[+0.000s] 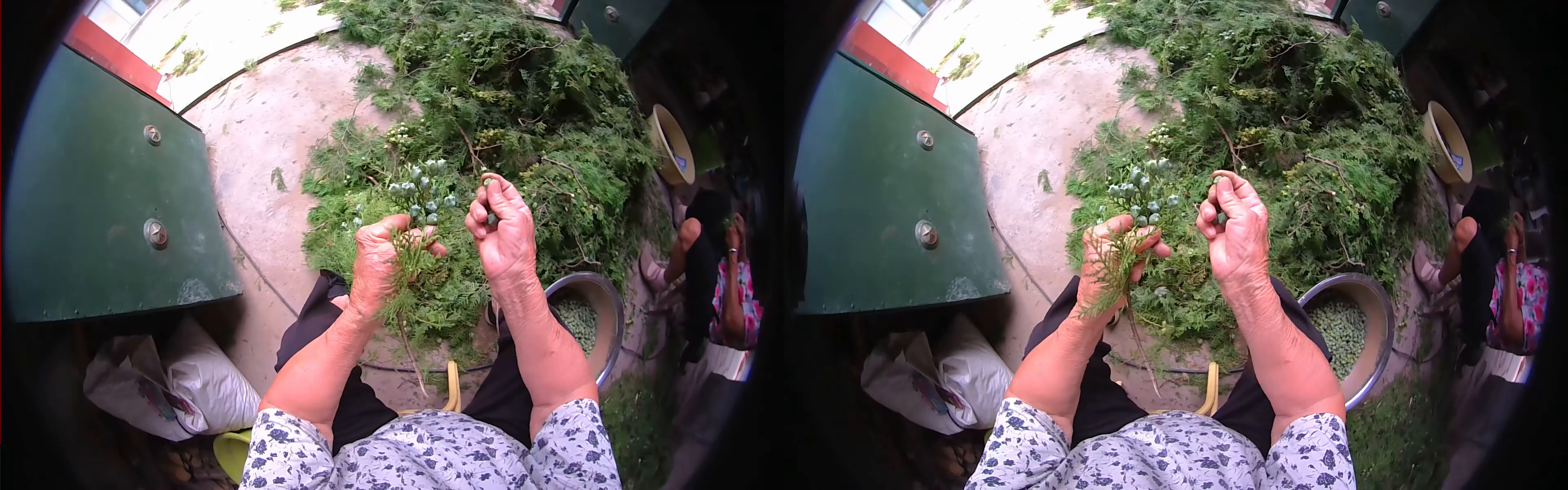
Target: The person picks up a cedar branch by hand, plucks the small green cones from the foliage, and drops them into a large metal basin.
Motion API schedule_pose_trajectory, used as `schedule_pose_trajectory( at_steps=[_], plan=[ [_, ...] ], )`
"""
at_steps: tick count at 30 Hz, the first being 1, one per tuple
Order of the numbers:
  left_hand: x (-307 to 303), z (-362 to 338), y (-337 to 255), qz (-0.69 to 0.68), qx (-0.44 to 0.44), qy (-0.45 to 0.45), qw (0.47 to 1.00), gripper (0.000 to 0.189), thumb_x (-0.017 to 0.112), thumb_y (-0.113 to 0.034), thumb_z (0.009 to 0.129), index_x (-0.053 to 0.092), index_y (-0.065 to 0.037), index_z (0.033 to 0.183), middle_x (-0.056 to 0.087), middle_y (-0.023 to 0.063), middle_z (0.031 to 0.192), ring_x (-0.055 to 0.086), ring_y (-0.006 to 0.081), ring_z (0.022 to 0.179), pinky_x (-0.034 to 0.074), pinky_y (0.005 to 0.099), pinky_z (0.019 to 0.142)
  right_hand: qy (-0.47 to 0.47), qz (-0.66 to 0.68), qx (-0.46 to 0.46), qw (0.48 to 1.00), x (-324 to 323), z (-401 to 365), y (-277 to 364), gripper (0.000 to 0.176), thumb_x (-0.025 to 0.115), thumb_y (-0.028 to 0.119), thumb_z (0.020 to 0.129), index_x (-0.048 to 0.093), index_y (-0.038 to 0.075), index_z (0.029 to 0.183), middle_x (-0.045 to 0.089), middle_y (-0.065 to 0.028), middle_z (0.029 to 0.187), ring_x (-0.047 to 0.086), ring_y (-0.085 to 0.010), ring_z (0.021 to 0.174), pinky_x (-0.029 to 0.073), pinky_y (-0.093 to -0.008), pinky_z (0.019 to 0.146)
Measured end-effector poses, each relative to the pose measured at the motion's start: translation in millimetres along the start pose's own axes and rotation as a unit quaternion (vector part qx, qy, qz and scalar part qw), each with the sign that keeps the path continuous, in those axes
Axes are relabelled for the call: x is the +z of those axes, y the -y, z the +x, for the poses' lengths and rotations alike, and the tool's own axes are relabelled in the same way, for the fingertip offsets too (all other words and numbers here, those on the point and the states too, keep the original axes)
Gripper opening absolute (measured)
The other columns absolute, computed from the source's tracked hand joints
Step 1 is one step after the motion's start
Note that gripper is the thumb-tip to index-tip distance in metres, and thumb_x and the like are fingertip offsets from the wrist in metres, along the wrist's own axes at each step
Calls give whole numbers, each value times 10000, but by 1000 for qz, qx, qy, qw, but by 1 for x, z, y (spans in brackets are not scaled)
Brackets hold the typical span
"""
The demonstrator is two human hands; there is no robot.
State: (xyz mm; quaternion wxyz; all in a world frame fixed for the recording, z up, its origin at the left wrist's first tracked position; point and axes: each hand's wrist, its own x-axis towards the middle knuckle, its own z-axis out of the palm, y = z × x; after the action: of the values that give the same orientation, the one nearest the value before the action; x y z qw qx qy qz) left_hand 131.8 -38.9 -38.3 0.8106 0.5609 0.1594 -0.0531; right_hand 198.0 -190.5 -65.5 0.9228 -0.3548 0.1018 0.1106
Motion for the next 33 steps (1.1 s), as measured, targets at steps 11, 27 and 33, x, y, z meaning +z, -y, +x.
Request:
schedule_pose_trajectory(
  at_steps=[11, 27, 33],
  plan=[
    [-1, 3, -3, 104, 22, 26, 994, 171, 598, -157, 840, 491, -100, 721, 636, 76, 741, 651, 145, 653, 359, 162, 367, 84, -219, 37, 971, 21, -14, 4, 198, 623, 185, 849, 530, 36, 940, 540, -11, 796, 454, -33, 489, 313, -170, 389],
    [0, 1, -7, 2, -1, -38, 999, 199, 618, -95, 825, 477, -99, 683, 631, 90, 714, 632, 119, 610, 367, 167, 362, 91, -197, 56, 974, 31, -21, 14, 147, 589, 114, 857, 579, -3, 946, 574, -22, 784, 498, -40, 550, 363, -176, 412],
    [-7, 3, 5, 142, 104, -16, 984, 87, 630, -70, 795, 631, 9, 757, 573, -16, 673, 498, 34, 584, 365, 194, 481, 141, -466, -128, 864, 40, -29, 4, 211, 647, 86, 802, 597, -6, 985, 582, -17, 776, 546, -48, 601, 496, -202, 500]
  ],
)
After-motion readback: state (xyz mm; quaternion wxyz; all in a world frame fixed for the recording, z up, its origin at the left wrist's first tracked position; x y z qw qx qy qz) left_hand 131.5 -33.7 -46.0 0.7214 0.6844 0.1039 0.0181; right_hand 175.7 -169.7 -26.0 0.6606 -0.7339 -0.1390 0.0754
